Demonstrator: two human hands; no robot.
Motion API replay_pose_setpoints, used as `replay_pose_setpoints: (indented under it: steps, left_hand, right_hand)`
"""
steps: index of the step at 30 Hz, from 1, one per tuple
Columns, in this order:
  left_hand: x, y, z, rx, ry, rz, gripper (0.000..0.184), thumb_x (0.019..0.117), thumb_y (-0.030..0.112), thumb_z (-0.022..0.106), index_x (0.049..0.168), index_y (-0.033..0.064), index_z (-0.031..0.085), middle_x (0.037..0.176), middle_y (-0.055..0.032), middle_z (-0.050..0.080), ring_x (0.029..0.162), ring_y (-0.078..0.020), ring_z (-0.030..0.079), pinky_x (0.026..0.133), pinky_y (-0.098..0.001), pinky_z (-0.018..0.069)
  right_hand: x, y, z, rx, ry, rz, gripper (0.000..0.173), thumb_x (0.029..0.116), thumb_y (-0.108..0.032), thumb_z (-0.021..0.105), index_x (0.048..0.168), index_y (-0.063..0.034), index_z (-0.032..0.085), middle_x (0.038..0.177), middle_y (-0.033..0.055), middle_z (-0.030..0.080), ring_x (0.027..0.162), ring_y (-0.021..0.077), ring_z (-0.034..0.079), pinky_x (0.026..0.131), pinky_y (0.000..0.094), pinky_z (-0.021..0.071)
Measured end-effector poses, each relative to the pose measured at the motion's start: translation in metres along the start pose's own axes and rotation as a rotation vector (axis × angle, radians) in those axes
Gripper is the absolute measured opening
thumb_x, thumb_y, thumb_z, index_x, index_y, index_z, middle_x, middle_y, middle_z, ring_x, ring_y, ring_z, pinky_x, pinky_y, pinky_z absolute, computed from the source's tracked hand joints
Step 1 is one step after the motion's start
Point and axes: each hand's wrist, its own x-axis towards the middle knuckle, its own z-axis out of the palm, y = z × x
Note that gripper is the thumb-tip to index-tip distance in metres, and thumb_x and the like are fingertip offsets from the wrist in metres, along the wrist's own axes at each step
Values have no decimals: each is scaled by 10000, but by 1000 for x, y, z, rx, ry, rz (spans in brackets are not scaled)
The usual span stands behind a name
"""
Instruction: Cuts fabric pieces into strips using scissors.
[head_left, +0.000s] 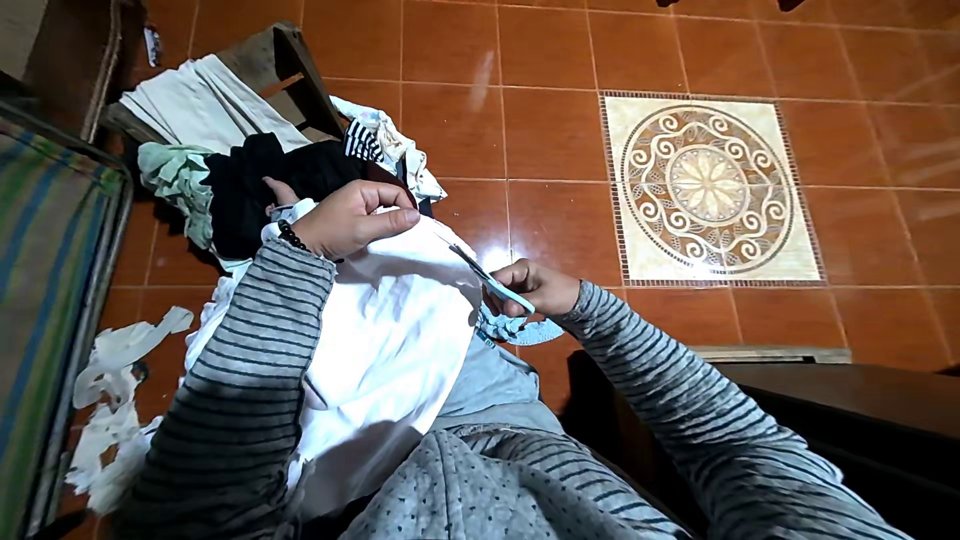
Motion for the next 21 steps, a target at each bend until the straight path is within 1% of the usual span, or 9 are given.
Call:
replay_pose_setpoints:
  steps: [4, 6, 8, 10, 13, 15, 18, 21]
  left_hand:
    - [2, 5, 5, 31, 22, -18, 145, 971, 132, 604, 847, 131, 679, 745, 110, 643, 668, 51, 581, 619, -131, 483]
    - [4, 6, 6, 27, 8, -16, 141, 967, 129, 608, 844, 131, 676, 730, 108, 639, 656, 50, 580, 610, -132, 484]
    - [5, 7, 7, 26, -2, -3, 141, 967, 134, 612, 841, 131, 675, 723, 110, 634, 646, 51, 573, 601, -130, 477]
    - [4, 9, 6, 46, -3, -4, 137, 965, 136, 608, 845, 134, 674, 731, 115, 630, 652, 55, 567, 605, -128, 471]
    - [3, 9, 5, 54, 2, -23, 129, 952, 139, 626, 835, 130, 677, 738, 102, 636, 678, 40, 580, 632, -146, 482]
    - [3, 10, 7, 62, 0, -31, 128, 949, 145, 635, 828, 132, 674, 736, 104, 628, 678, 41, 567, 631, -147, 468]
    - [6, 12, 10, 75, -17, -5, 122, 950, 155, 634, 836, 136, 673, 743, 114, 626, 686, 50, 566, 640, -142, 469]
    - [7, 16, 10, 86, -8, 14, 116, 944, 165, 636, 837, 135, 670, 731, 120, 617, 664, 56, 552, 615, -135, 457]
  right_hand:
    - [4, -4, 4, 7, -1, -22, 344, 898, -529, 735, 906, -189, 689, 807, -141, 687, 663, -75, 580, 561, 122, 446]
    - [6, -7, 5, 8, 7, -15, 357, 888, -546, 737, 909, -192, 698, 807, -141, 692, 671, -71, 590, 565, 122, 453]
    - [7, -8, 6, 1, 18, 0, 345, 883, -535, 747, 895, -193, 703, 794, -140, 693, 652, -75, 583, 547, 118, 441]
    - [6, -8, 5, -3, 20, 15, 311, 888, -495, 757, 883, -190, 702, 795, -136, 697, 636, -82, 573, 535, 113, 431]
    - [3, -4, 2, -15, 14, 13, 286, 893, -457, 764, 882, -180, 695, 799, -131, 699, 636, -76, 576, 538, 122, 438]
    - [3, -5, 2, -21, -8, -6, 315, 905, -493, 740, 900, -182, 694, 803, -137, 691, 656, -71, 582, 559, 129, 451]
    - [6, -11, 4, 1, -52, -36, 429, 904, -611, 681, 945, -184, 704, 821, -143, 681, 697, -65, 590, 595, 135, 465]
    - [8, -15, 3, 16, -47, -29, 427, 887, -623, 693, 929, -198, 705, 810, -143, 687, 695, -62, 599, 590, 136, 469]
